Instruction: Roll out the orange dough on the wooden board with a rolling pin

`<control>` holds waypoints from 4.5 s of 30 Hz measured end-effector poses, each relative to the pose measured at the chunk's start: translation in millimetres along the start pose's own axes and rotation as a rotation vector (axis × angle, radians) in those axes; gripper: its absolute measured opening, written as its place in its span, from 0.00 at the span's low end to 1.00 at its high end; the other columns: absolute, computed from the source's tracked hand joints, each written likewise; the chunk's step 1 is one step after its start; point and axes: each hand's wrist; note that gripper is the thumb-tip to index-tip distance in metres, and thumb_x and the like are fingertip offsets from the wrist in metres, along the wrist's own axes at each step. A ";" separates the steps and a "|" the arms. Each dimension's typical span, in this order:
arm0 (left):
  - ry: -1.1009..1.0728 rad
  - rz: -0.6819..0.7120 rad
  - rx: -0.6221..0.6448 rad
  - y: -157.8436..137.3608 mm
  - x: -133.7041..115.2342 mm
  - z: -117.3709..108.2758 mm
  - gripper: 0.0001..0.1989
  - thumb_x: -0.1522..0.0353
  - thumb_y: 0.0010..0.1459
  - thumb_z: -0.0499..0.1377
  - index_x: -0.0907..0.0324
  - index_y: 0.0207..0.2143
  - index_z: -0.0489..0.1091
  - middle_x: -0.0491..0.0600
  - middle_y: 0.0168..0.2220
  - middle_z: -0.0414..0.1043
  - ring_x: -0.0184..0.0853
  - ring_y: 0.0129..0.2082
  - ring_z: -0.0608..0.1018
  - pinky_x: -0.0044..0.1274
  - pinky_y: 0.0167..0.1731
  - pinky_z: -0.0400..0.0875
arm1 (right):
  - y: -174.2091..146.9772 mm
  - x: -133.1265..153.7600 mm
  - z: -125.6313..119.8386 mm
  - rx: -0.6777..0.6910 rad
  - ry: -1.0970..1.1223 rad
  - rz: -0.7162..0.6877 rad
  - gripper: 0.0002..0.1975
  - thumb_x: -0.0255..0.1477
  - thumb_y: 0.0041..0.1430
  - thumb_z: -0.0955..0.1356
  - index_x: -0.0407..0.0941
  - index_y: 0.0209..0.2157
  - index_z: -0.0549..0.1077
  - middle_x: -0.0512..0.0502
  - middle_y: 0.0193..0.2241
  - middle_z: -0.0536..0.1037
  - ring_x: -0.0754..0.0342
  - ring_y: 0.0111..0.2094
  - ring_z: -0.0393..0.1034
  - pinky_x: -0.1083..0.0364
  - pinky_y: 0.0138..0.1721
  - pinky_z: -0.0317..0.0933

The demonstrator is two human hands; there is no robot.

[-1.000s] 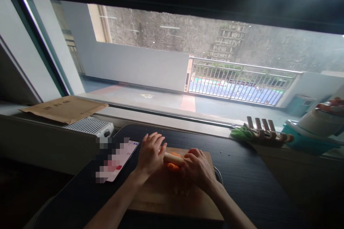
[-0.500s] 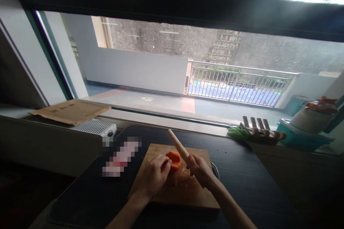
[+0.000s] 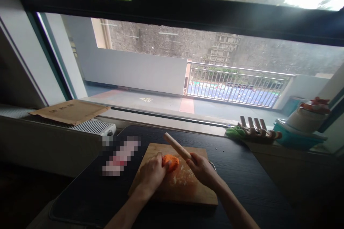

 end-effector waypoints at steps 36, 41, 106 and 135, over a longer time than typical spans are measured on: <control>0.260 0.333 -0.167 56.2 29.3 12.2 0.23 0.61 0.66 0.44 0.63 0.53 0.71 0.59 0.55 0.71 0.49 0.59 0.68 0.48 0.58 0.57 | 45.8 12.4 42.9 -0.102 -0.621 0.018 0.22 0.39 0.68 0.57 0.45 0.55 0.70 0.39 0.58 0.68 0.42 0.63 0.52 0.42 0.61 0.45; 0.277 0.439 -0.199 15.9 42.7 11.4 0.23 0.61 0.66 0.45 0.62 0.57 0.66 0.57 0.61 0.64 0.47 0.63 0.63 0.45 0.61 0.52 | 5.5 -3.4 57.3 -0.133 -0.607 -0.155 0.22 0.40 0.68 0.56 0.49 0.58 0.67 0.45 0.61 0.64 0.44 0.65 0.47 0.43 0.64 0.40; 0.376 0.330 -0.250 50.8 38.2 9.8 0.26 0.61 0.66 0.43 0.68 0.60 0.63 0.59 0.62 0.61 0.48 0.64 0.60 0.48 0.62 0.48 | 59.2 5.4 39.4 -0.049 -0.619 0.004 0.24 0.41 0.69 0.53 0.44 0.53 0.70 0.38 0.58 0.67 0.42 0.64 0.49 0.39 0.61 0.44; 0.352 0.323 -0.188 44.1 41.7 5.5 0.25 0.62 0.67 0.42 0.67 0.57 0.66 0.58 0.59 0.66 0.48 0.62 0.63 0.49 0.61 0.51 | 51.8 7.1 42.2 -0.021 -0.618 -0.029 0.28 0.42 0.69 0.53 0.39 0.57 0.67 0.35 0.61 0.63 0.40 0.66 0.46 0.40 0.63 0.43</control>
Point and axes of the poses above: each hand's wrist, its own y-axis towards the middle knuckle, its own z-axis out of the palm, x = y × z
